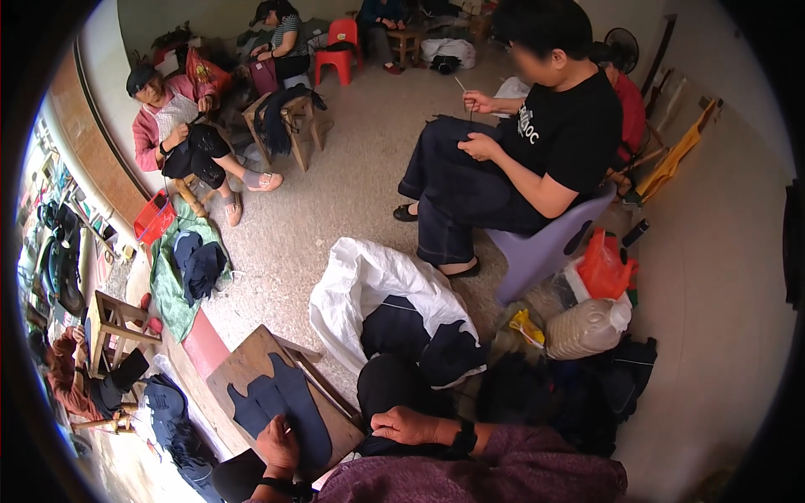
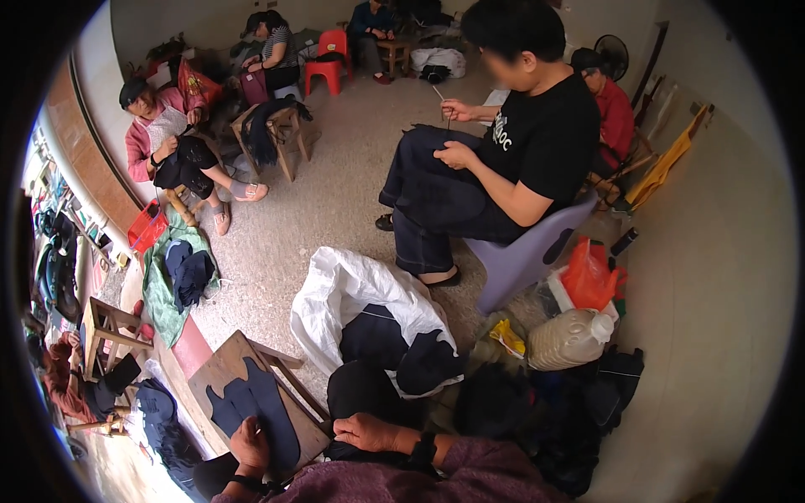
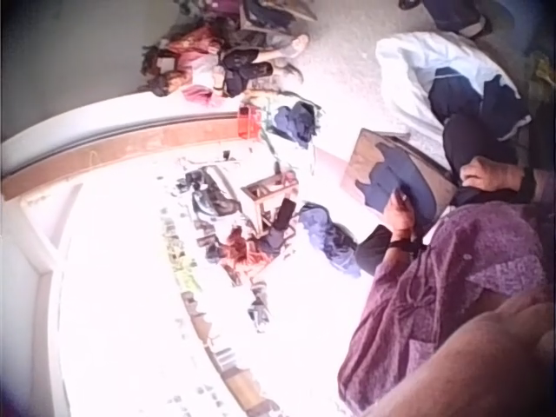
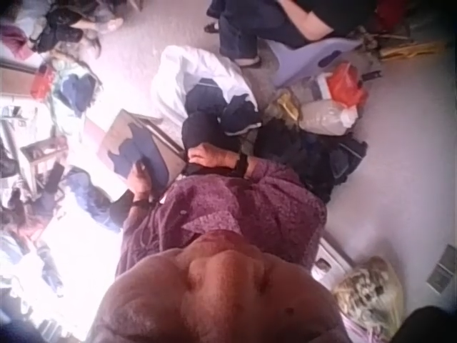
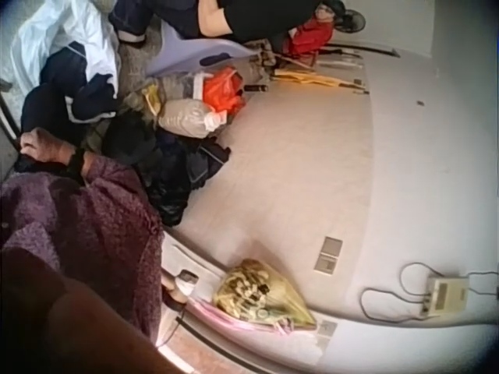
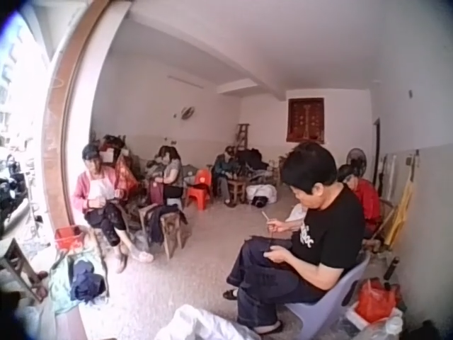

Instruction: Manually sewing or assembling parts of a shoe upper.

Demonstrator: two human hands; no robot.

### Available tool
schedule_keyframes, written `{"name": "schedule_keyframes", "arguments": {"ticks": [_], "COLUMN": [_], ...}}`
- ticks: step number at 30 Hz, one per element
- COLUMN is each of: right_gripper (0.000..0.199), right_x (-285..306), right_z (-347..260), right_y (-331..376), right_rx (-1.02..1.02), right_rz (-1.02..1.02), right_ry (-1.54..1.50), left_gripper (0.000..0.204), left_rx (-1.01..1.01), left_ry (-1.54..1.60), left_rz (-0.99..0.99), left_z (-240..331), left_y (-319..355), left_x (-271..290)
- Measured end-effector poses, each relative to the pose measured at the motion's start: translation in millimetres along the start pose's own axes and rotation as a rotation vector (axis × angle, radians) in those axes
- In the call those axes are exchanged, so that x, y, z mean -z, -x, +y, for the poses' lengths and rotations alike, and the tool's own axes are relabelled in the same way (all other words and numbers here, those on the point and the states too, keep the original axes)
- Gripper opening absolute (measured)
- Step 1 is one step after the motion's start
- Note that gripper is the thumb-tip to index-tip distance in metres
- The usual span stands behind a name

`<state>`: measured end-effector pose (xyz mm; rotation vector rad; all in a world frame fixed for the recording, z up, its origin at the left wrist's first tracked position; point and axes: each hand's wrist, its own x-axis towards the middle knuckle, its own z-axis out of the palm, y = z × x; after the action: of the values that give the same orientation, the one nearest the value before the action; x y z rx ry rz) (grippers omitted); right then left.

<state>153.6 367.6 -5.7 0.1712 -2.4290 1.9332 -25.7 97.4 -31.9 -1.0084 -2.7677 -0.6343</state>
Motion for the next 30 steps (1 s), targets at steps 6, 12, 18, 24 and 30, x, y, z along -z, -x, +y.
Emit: {"name": "schedule_keyframes", "arguments": {"ticks": [6, 12, 18, 24, 30], "right_gripper": [0.014, 0.014, 0.014, 0.012, 0.014], "right_x": [-2.2, -2.4, -3.4, -0.8, 0.7], "right_z": [6.3, 7.2, 5.8, 5.6, 4.1], "right_y": [0.3, 1.0, 1.5, 0.8, 1.7], "right_rx": [0.021, 0.007, 0.019, 0.019, 0.021], "right_rz": [0.003, -0.02, 0.014, 0.01, -0.009], "right_ry": [-0.016, -0.006, -0.025, -0.01, -0.037], "left_gripper": [0.028, 0.029, 0.029, 0.029, 0.03], "left_rx": [0.014, -0.013, -0.002, -0.001, -0.015], "left_ry": [0.005, 0.056, 0.028, 0.034, 0.031], "left_rz": [-0.016, -0.006, -0.025, -0.035, -0.031], "left_z": [2.6, 3.9, 4.6, 6.7, 5.7], "left_y": [-1.1, -1.2, -0.2, -1.8, -0.8], "left_x": [1.5, 3.5, 5.4, 6.2, 5.2]}}
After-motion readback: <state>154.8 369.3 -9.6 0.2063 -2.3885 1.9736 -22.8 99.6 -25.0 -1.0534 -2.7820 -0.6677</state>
